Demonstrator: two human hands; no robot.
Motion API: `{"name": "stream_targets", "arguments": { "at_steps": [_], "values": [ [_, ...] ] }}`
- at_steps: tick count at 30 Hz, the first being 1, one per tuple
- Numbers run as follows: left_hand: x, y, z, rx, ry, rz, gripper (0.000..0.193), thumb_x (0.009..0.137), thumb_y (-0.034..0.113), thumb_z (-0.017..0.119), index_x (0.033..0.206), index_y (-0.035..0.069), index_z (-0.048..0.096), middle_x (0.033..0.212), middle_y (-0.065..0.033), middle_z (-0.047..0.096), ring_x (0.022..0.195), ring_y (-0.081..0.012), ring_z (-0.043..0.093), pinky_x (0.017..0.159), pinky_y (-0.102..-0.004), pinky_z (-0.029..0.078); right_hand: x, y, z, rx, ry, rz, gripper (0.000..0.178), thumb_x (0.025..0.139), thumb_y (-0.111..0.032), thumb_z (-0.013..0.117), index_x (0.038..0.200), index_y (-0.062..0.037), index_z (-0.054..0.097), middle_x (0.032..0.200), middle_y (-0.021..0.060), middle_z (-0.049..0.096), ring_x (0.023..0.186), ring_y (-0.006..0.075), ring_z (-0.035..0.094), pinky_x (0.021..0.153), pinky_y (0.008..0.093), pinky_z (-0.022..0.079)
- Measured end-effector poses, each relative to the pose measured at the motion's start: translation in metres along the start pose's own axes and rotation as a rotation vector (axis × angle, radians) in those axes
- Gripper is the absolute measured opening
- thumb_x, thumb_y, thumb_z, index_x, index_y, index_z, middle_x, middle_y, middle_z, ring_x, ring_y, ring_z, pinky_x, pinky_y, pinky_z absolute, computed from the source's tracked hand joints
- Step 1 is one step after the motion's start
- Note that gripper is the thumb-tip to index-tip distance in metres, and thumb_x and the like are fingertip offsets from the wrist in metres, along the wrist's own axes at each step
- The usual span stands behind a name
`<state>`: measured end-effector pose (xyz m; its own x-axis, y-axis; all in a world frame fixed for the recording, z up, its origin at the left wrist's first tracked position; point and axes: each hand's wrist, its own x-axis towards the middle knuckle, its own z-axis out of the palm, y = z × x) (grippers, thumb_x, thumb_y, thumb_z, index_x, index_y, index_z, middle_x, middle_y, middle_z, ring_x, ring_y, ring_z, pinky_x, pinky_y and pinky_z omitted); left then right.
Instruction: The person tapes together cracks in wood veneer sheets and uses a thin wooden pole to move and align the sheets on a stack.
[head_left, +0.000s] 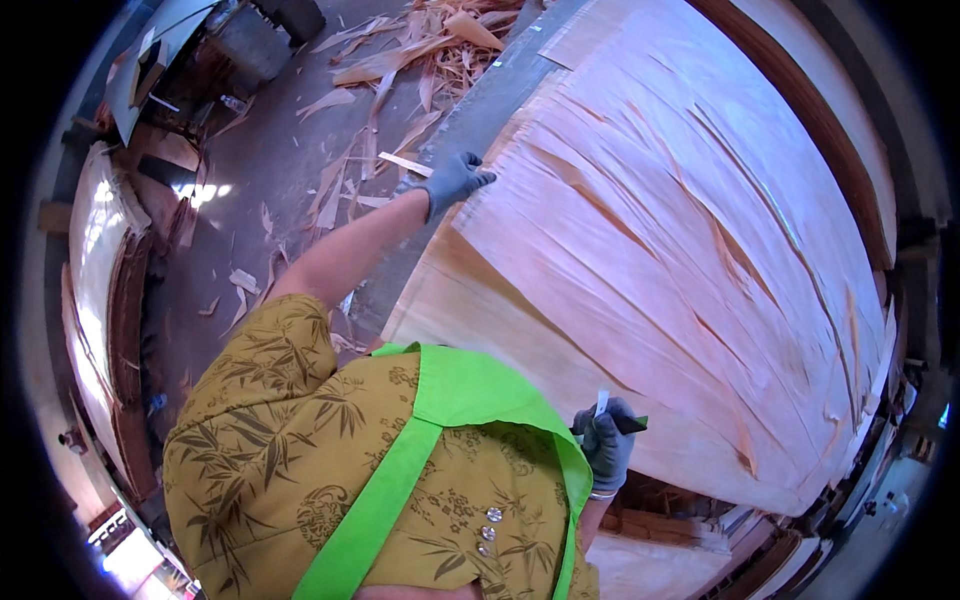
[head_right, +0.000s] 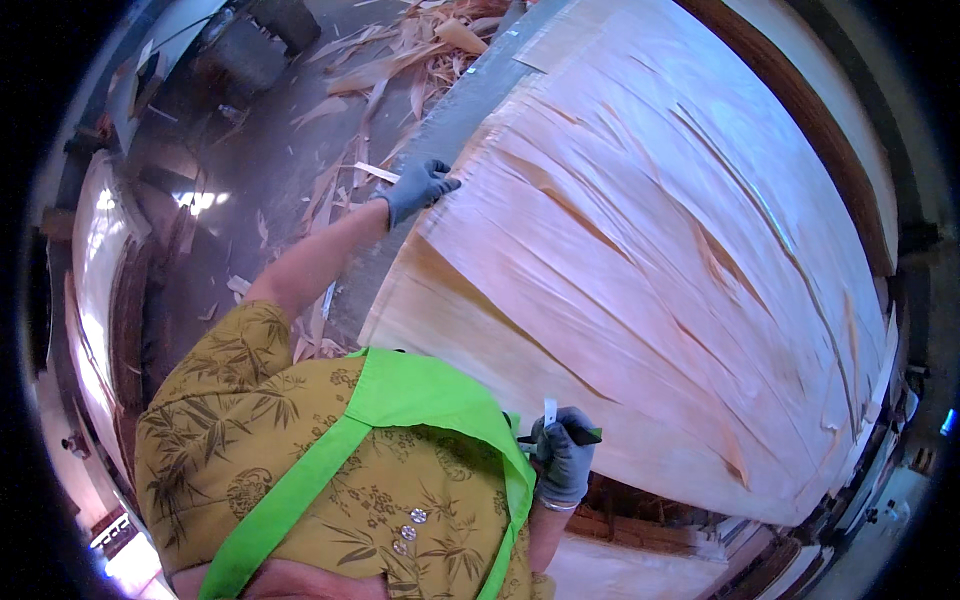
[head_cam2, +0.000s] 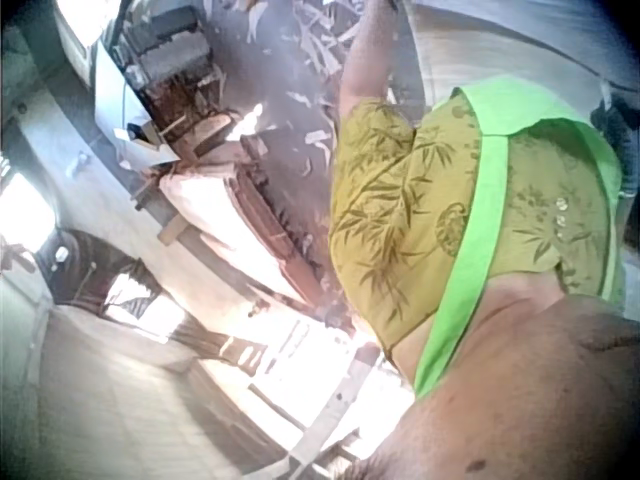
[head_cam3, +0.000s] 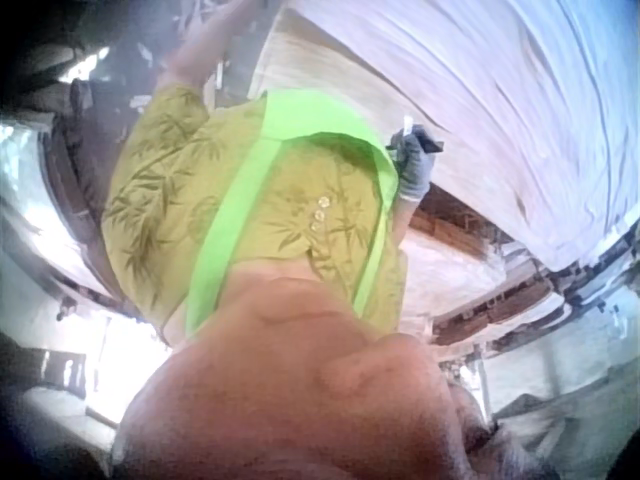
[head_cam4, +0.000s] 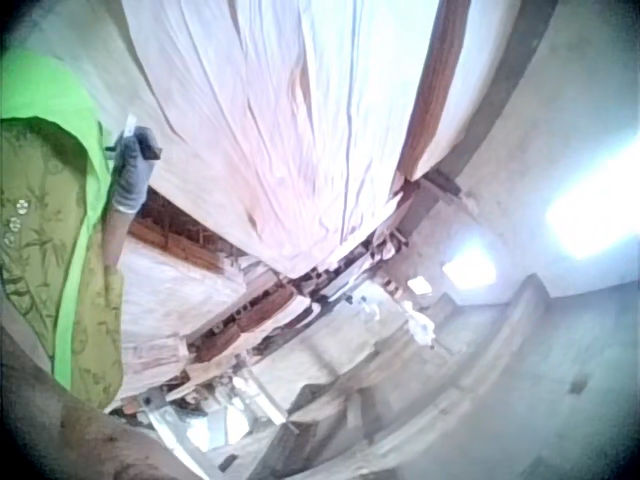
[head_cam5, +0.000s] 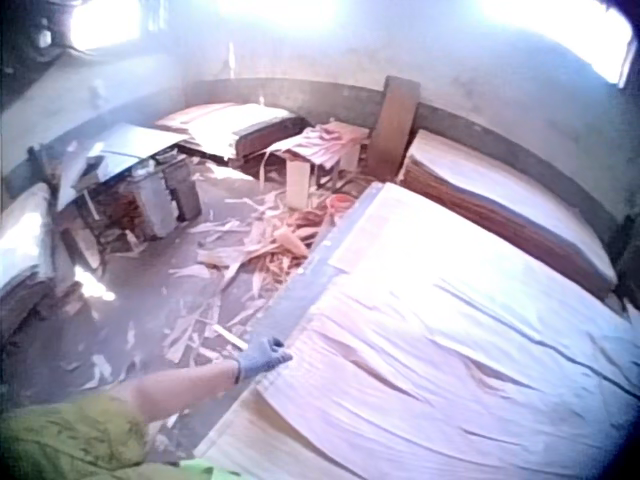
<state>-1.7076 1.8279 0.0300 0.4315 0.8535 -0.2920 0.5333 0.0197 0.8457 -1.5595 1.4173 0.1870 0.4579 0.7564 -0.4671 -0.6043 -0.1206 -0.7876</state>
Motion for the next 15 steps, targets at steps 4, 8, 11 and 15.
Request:
{"name": "stream_targets", "arguments": {
  "at_steps": [4, 8, 11, 15],
  "values": [
    [-0.021, 0.023, 0.007, 0.173, -0.069, 0.039, 0.061, 0.071, 0.046, 0.069, 0.101, -0.006, 0.060, 0.093, -0.0194, 0.063, 0.088, -0.0283, 0.061, 0.078, -0.0326, 0.046, 0.005, -0.008, 0.006, 0.010, 0.007, 0.061, 0.013, 0.077, -0.010, 0.062, 0.076, -0.0033, 0.051, 0.054, 0.0037, 0.049, 0.041, 0.0086, 0.041, 0.039, 0.0223, 0.033],
    [0.028, -0.014, 0.034, 0.105, 0.010, 0.029, 0.055, 0.073, 0.047, 0.065, 0.098, -0.003, 0.063, 0.089, -0.0177, 0.065, 0.081, -0.0267, 0.062, 0.073, -0.0335, 0.046, 0.013, -0.017, 0.014, -0.075, -0.026, 0.089, 0.009, 0.077, -0.007, 0.061, 0.076, -0.0024, 0.054, 0.056, 0.0030, 0.051, 0.042, 0.0085, 0.043, 0.041, 0.0219, 0.035],
    [0.048, 0.008, 0.028, 0.027, -0.142, -0.045, 0.046, 0.077, 0.041, 0.063, 0.094, -0.002, 0.065, 0.084, -0.0161, 0.065, 0.075, -0.0243, 0.061, 0.070, -0.0341, 0.045, 0.019, -0.027, 0.024, -0.176, -0.026, 0.109, 0.005, 0.078, -0.004, 0.059, 0.077, -0.0015, 0.056, 0.057, 0.0026, 0.051, 0.044, 0.0079, 0.044, 0.042, 0.0209, 0.036],
    [0.041, 0.021, 0.023, 0.146, -0.118, -0.008, 0.038, 0.082, 0.034, 0.059, 0.093, -0.002, 0.064, 0.083, -0.0140, 0.065, 0.073, -0.0211, 0.059, 0.069, -0.0344, 0.044, 0.028, -0.032, 0.025, -0.205, -0.051, 0.063, 0.005, 0.080, -0.006, 0.058, 0.080, -0.0010, 0.056, 0.057, 0.0010, 0.050, 0.044, 0.0074, 0.045, 0.041, 0.0206, 0.035]
  ]
}}
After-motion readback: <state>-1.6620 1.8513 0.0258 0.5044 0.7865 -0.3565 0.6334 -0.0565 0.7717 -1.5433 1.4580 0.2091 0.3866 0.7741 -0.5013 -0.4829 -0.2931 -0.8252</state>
